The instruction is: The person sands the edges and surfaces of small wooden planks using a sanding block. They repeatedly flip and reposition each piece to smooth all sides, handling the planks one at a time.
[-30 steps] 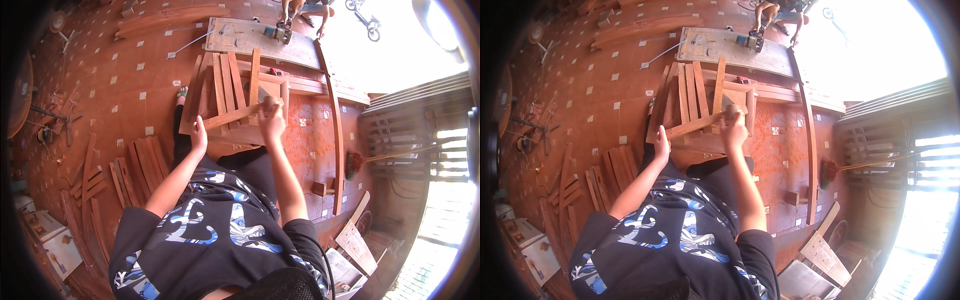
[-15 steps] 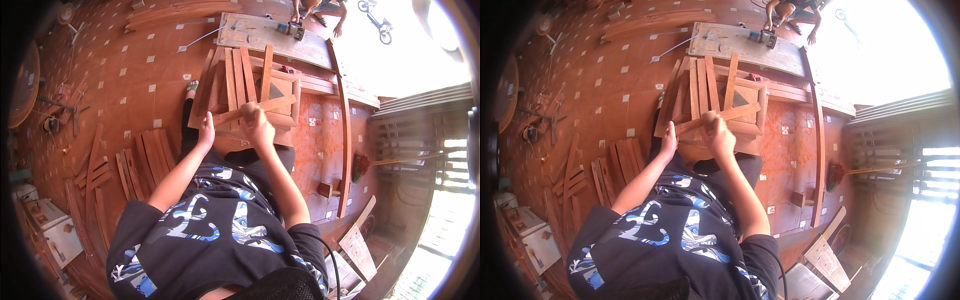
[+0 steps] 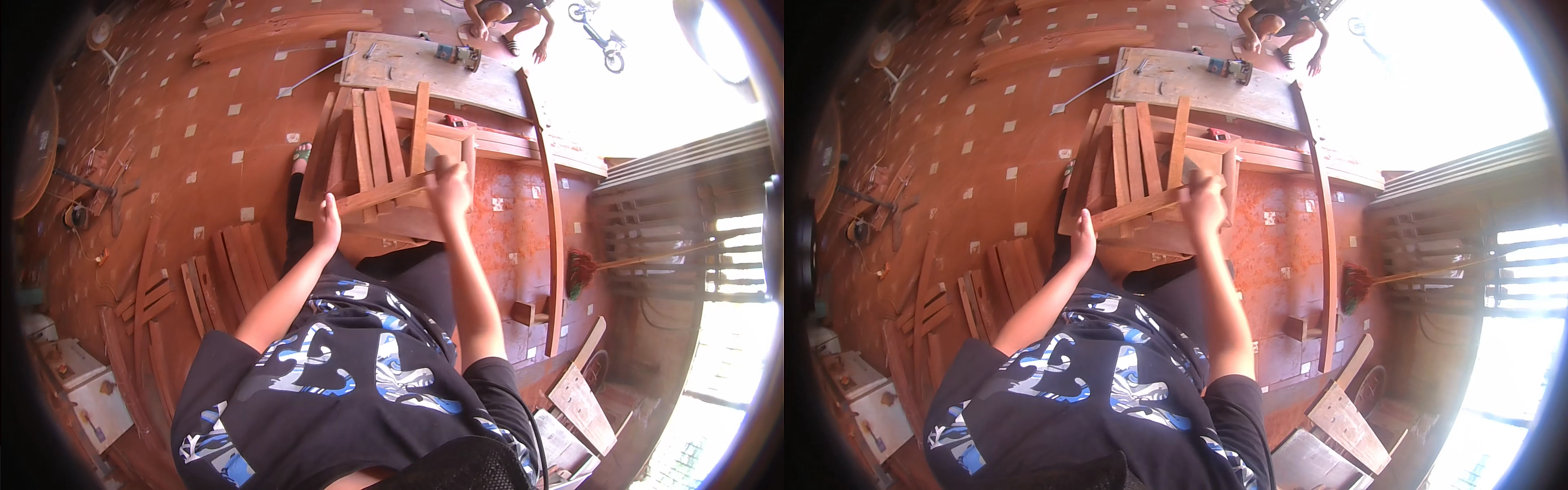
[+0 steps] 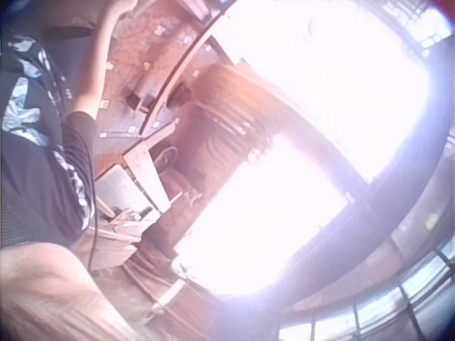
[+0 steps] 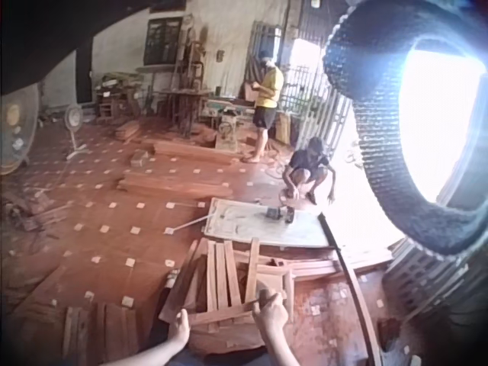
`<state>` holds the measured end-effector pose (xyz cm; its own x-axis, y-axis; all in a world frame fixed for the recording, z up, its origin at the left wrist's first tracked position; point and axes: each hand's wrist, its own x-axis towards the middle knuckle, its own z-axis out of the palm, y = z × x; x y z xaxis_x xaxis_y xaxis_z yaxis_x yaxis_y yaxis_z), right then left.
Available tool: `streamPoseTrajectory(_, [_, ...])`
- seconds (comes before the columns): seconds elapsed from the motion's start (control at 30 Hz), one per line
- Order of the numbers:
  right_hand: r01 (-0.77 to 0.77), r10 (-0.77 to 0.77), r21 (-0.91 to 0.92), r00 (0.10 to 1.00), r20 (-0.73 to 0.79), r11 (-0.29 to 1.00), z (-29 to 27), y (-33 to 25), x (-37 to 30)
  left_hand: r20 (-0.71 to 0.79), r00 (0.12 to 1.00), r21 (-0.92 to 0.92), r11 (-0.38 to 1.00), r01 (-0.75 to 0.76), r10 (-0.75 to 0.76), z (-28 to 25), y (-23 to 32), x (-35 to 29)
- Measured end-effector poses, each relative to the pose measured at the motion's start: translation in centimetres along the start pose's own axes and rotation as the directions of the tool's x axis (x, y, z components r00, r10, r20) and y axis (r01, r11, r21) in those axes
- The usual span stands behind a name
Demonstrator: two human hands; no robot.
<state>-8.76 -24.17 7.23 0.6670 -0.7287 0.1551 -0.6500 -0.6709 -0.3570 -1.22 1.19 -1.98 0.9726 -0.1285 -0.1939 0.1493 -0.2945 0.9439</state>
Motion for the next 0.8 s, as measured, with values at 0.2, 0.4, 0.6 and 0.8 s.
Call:
streamPoseTrajectory(0.2, [0.347, -0.373, 0.187, 0.919, 0.130, 0.919, 1.8, -12.0, -11.2, 0.329, 0.929, -0.388, 0.873, 0.295, -0.168, -1.3, -2.8, 1.0])
streamPoseTrajectory(0.4, [0.234, -0.298, 0.326, 0.941, 0.161, 0.916, 0.5, -10.1, -10.1, 0.252, 0.934, -0.144, 0.944, 0.296, -0.255, -1.6, 1.6, 0.0])
streamPoseTrajectory(0.6, [-0.181, 0.179, 0.029, 0.981, 0.079, 0.983, -0.9, 0.2, 0.3, 0.065, 0.996, -0.055, 0.996, -0.065, 0.068, -0.7, 0.4, 0.7])
streamPoseTrajectory(0.8, [-0.184, 0.181, -0.075, 0.982, -0.046, 0.980, -1.3, 3.5, 2.0, 0.054, 0.991, 0.032, 0.992, -0.126, 0.124, -0.4, 1.6, 0.6])
